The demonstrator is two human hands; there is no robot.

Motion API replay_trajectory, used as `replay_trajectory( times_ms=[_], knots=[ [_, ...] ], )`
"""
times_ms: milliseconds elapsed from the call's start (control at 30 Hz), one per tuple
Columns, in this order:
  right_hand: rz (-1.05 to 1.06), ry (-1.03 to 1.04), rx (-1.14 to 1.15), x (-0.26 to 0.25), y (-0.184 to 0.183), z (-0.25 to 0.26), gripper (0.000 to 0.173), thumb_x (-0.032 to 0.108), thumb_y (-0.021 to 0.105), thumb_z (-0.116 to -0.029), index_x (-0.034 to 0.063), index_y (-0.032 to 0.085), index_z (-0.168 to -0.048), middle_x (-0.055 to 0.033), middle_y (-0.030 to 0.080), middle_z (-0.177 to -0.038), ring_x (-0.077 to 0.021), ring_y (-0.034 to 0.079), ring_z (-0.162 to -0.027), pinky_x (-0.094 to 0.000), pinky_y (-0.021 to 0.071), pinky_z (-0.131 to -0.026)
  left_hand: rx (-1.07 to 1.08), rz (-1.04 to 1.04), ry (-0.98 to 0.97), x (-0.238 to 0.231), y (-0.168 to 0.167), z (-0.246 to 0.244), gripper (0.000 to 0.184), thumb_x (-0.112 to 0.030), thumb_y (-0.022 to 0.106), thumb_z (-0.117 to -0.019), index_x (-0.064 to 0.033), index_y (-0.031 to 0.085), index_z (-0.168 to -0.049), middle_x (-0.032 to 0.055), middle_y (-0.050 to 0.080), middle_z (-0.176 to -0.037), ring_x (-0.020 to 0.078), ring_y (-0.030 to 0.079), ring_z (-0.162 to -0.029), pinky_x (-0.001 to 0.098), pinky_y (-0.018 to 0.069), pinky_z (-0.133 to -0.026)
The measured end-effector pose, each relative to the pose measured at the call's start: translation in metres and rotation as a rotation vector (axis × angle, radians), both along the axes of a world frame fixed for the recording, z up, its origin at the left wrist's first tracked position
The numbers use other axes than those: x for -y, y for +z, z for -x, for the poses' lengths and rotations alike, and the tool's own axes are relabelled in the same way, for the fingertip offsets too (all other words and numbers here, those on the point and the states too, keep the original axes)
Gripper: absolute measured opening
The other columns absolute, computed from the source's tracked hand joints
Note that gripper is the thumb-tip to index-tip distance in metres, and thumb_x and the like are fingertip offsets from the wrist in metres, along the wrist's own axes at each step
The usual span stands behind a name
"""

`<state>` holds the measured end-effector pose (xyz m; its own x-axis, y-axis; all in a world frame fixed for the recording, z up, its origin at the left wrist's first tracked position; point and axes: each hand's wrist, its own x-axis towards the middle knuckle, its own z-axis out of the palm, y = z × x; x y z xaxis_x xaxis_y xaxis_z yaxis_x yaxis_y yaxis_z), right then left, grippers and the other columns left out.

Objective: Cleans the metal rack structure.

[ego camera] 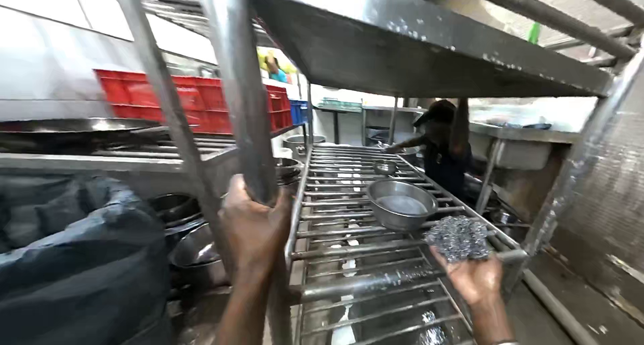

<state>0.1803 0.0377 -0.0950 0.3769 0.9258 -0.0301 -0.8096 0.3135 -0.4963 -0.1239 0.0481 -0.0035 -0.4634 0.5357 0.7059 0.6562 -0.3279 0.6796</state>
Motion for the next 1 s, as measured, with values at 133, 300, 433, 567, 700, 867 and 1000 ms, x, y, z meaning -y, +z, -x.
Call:
replay_trajectory(
  times_ms=[133, 300, 433, 567, 700, 867, 1000],
  knots=[
    [-0.041, 0.006, 0.297, -0.048, 0.05, -0.006, 0.049, 0.051, 0.023, -0.1097, 0.0168, 0.043, -0.138, -0.0095, 0.058, -0.121, -0.0282, 0.064, -0.108, -0.055, 0.0566, -0.085, 0.032, -0.02, 0.028, 0.002, -0.002, 0.001, 0.034, -0.015, 0.073, -0.0924, 0.004, 0.061, -0.118, 0.0234, 0.065, -0.09, 0.039, 0.064, -0.078, 0.0623, 0.0495, -0.069],
    [0.017, -0.171, 1.439, -0.137, 0.077, -0.007, 0.065, 0.012, 0.073, -0.094, -0.0051, 0.041, -0.148, -0.0339, 0.054, -0.137, -0.0442, 0.057, -0.123, -0.0589, 0.0459, -0.102, 0.043, 0.008, 0.039, 0.002, -0.002, -0.004, 0.031, -0.014, 0.074, -0.0924, 0.0022, 0.06, -0.114, 0.0191, 0.063, -0.083, 0.0339, 0.061, -0.07, 0.0573, 0.0489, -0.064],
    [0.186, 0.12, 2.292, -0.181, 0.068, -0.003, 0.067, 0.024, 0.076, -0.0913, 0.0005, 0.048, -0.147, -0.0309, 0.053, -0.142, -0.0501, 0.054, -0.128, -0.0674, 0.044, -0.102, 0.043, -0.014, 0.043, -0.002, -0.001, -0.01, 0.028, -0.015, 0.073, -0.0928, -0.0001, 0.06, -0.112, 0.0148, 0.062, -0.08, 0.0275, 0.06, -0.064, 0.0517, 0.05, -0.06],
    [0.306, 0.383, 2.495, -0.185, 0.053, 0.006, 0.043, 0.022, 0.066, -0.0986, -0.0043, 0.06, -0.132, -0.0304, 0.061, -0.131, -0.0475, 0.058, -0.124, -0.0663, 0.0433, -0.101, 0.094, -0.021, 0.027, -0.003, 0.001, -0.014, 0.025, -0.011, 0.072, -0.093, 0.0005, 0.06, -0.111, 0.0121, 0.062, -0.079, 0.0224, 0.059, -0.061, 0.0463, 0.0515, -0.06],
    [0.253, 0.289, 2.393, -0.191, 0.066, -0.004, 0.045, 0.022, 0.072, -0.0922, -0.0017, 0.062, -0.129, -0.0294, 0.064, -0.124, -0.0478, 0.061, -0.117, -0.0677, 0.0471, -0.094, 0.07, -0.02, 0.03, 0.0, 0.0, -0.014, 0.025, -0.014, 0.07, -0.0931, 0.0006, 0.059, -0.11, 0.0116, 0.06, -0.079, 0.0203, 0.058, -0.06, 0.0431, 0.0506, -0.057],
    [0.006, 0.145, 2.028, -0.161, 0.111, -0.008, 0.064, 0.018, 0.077, -0.0921, -0.0054, 0.048, -0.145, -0.0366, 0.057, -0.132, -0.0525, 0.055, -0.124, -0.069, 0.0401, -0.103, 0.06, -0.039, 0.051, -0.002, 0.004, -0.016, 0.03, -0.013, 0.072, -0.0892, 0.0041, 0.061, -0.111, 0.0128, 0.063, -0.085, 0.0198, 0.061, -0.071, 0.0441, 0.0523, -0.069],
    [-0.272, 0.107, 1.979, -0.114, 0.129, 0.022, 0.071, 0.015, 0.085, -0.0831, 0.002, 0.049, -0.143, -0.0316, 0.062, -0.123, -0.0481, 0.061, -0.114, -0.0675, 0.0458, -0.095, 0.074, -0.008, 0.047, -0.002, 0.004, -0.013, 0.031, -0.017, 0.072, -0.0888, 0.0005, 0.062, -0.113, 0.0123, 0.064, -0.085, 0.0234, 0.062, -0.073, 0.0492, 0.0507, -0.068]
  ],
)
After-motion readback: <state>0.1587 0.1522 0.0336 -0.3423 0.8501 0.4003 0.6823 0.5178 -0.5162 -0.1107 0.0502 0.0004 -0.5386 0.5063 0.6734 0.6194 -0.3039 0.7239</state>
